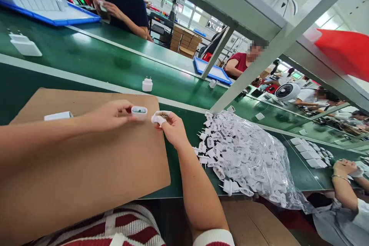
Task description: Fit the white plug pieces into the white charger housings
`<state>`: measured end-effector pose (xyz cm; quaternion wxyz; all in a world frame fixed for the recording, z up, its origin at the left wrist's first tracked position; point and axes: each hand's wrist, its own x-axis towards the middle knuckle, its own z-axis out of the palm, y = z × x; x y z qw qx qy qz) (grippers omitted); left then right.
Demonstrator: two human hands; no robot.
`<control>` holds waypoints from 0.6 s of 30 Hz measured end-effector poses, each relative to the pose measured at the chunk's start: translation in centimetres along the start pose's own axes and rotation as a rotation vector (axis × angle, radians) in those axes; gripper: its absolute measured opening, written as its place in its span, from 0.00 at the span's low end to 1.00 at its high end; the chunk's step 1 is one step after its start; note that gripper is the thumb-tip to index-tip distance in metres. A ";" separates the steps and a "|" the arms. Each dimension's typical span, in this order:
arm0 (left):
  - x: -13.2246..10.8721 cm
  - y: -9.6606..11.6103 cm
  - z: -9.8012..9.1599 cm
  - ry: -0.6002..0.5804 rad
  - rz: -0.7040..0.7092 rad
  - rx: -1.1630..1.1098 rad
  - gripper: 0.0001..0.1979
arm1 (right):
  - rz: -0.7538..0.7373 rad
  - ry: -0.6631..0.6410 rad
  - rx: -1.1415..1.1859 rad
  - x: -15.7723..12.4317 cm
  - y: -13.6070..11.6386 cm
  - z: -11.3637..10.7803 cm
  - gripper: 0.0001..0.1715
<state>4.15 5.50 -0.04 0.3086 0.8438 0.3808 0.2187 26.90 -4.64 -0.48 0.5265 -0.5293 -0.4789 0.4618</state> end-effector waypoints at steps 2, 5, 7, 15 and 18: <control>-1.7 -0.4 1.6 -0.072 0.023 -0.001 0.20 | -0.008 -0.034 -0.015 -0.1 0.2 0.1 0.25; -3.3 -0.7 3.5 -0.056 0.101 -0.034 0.22 | -0.115 0.076 -0.263 -0.4 0.6 0.4 0.18; -3.6 -1.0 4.2 -0.005 0.134 -0.065 0.25 | -0.262 0.133 -0.480 -0.7 0.7 0.9 0.11; -3.4 -1.4 4.3 -0.004 0.178 -0.169 0.20 | -0.477 -0.030 -0.878 -1.7 0.7 3.3 0.20; -3.5 -1.3 4.3 -0.002 0.171 -0.176 0.20 | -0.508 -0.041 -0.927 -1.5 0.6 3.5 0.20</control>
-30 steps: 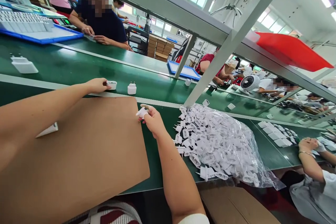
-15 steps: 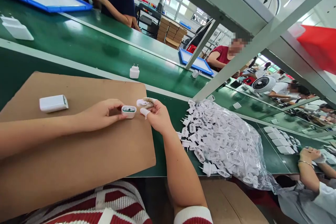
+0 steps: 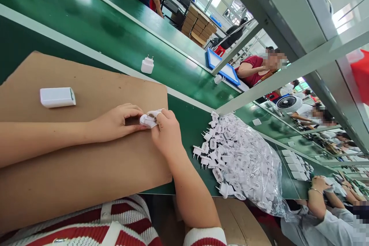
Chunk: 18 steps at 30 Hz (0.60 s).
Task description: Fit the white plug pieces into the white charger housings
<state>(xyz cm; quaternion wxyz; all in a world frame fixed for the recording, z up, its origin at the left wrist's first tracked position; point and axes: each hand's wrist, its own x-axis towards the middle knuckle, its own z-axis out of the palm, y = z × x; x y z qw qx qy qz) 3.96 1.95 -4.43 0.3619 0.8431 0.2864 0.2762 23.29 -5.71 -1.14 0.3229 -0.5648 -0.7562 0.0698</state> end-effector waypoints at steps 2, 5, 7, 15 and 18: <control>0.0 0.0 0.0 -0.001 0.005 0.000 0.20 | -0.038 -0.010 -0.046 0.2 0.0 -0.1 0.19; 0.1 -0.1 0.0 -0.009 0.009 0.004 0.20 | -0.070 -0.044 -0.112 0.6 0.1 -0.3 0.16; 0.1 0.0 -0.1 -0.015 0.002 0.006 0.20 | -0.058 -0.061 -0.136 0.7 0.1 -0.4 0.15; 0.1 0.3 0.0 -0.023 -0.023 0.007 0.19 | -0.069 -0.117 -0.212 0.9 -0.9 -0.7 0.15; 0.1 0.1 0.0 -0.028 -0.005 0.006 0.18 | -0.073 -0.106 -0.241 0.9 -1.1 -0.8 0.17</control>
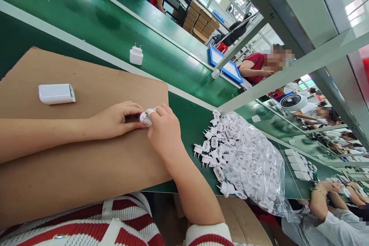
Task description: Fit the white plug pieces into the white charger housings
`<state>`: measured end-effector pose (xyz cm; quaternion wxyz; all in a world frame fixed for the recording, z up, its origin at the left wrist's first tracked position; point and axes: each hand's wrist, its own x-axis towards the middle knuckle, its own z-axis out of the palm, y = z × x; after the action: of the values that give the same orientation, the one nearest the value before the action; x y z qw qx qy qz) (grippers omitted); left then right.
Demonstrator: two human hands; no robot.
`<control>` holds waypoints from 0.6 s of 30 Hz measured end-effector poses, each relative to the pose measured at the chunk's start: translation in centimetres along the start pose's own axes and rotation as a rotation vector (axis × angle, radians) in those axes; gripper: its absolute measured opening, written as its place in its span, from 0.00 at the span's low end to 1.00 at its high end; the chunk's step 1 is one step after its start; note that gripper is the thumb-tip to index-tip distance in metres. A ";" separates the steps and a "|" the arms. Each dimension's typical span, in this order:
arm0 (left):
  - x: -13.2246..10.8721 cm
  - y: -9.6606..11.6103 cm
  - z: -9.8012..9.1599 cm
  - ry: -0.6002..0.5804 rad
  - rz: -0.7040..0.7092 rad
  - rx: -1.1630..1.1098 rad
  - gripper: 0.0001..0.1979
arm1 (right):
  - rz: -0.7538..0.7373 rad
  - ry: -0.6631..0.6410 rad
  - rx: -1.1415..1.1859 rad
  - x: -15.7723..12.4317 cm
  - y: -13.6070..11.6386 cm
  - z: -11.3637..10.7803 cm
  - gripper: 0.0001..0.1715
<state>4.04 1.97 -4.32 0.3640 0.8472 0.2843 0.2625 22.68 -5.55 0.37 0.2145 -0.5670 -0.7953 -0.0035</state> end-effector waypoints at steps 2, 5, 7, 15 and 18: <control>0.0 -0.1 0.0 -0.005 0.011 0.003 0.17 | 0.034 -0.018 0.011 0.0 0.0 -0.1 0.17; 0.0 -0.3 0.1 -0.003 0.022 -0.005 0.16 | 0.069 -0.044 0.020 0.0 0.2 -0.1 0.16; 0.0 -0.4 0.3 0.006 0.021 -0.011 0.17 | 0.067 -0.036 0.011 0.0 0.2 0.0 0.18; 0.0 -0.4 0.5 0.037 -0.006 0.007 0.19 | 0.100 -0.026 -0.002 0.2 0.8 0.4 0.15; 0.0 -0.1 0.6 0.041 -0.036 0.018 0.21 | 0.141 -0.025 0.074 0.3 1.0 0.9 0.18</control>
<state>4.36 1.75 -4.72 0.3551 0.8396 0.3095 0.2707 23.20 -4.67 -0.60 0.2248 -0.6134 -0.7556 0.0481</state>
